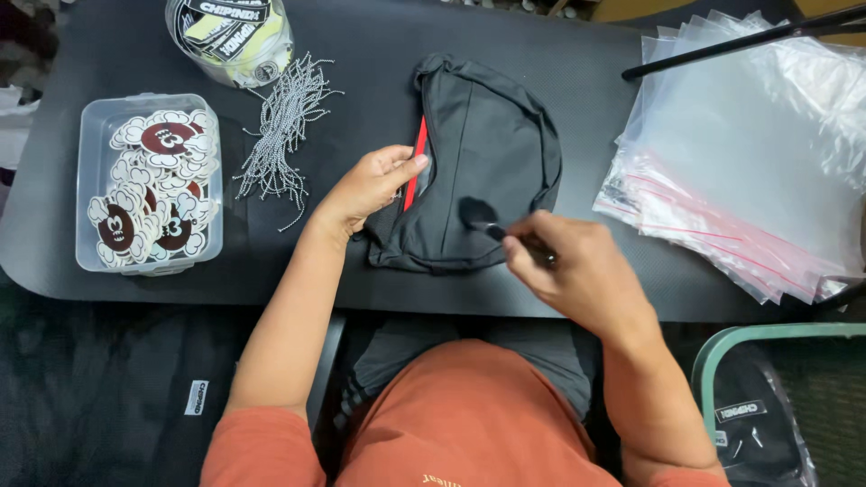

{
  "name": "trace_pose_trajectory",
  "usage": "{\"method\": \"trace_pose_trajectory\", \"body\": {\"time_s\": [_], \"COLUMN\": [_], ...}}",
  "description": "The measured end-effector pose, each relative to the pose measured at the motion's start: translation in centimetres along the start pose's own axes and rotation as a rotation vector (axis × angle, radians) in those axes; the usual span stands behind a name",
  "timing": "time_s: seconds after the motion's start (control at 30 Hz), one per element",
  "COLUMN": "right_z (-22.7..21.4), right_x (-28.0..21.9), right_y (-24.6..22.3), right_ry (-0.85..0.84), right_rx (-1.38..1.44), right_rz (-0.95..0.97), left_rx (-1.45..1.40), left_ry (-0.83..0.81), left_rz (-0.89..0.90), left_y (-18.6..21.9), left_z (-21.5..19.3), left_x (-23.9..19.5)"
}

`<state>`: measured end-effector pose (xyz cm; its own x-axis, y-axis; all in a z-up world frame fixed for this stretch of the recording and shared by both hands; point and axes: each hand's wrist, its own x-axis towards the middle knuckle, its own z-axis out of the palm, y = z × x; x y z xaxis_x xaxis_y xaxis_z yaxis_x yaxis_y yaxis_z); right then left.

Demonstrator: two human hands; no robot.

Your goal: The person attaches a cartoon bear keychain to a metal chain and places it on a small black bag. They then use a brush to clean the bag and place it into a clear plastic bag.

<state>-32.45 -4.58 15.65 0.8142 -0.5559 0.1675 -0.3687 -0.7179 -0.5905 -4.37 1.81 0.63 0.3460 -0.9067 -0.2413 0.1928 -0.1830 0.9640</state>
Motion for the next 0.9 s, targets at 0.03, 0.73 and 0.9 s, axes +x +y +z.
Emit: {"method": "trace_pose_trajectory", "body": {"time_s": [0.03, 0.73, 0.9], "right_z": [0.4, 0.3, 3.2], "right_x": [0.3, 2.6, 5.6], "right_y": [-0.2, 7.1, 8.6], "right_ry": [0.004, -0.004, 0.283], "right_rx": [0.001, 0.529, 0.19], "right_rz": [0.0, -0.049, -0.141], "left_rx": [0.004, -0.055, -0.058], "left_ry": [-0.002, -0.019, -0.006], "left_rz": [0.001, 0.034, 0.035], "left_y": [0.1, -0.7, -0.7], "left_z": [0.0, -0.4, -0.9], "left_x": [-0.1, 0.5, 0.6]}}
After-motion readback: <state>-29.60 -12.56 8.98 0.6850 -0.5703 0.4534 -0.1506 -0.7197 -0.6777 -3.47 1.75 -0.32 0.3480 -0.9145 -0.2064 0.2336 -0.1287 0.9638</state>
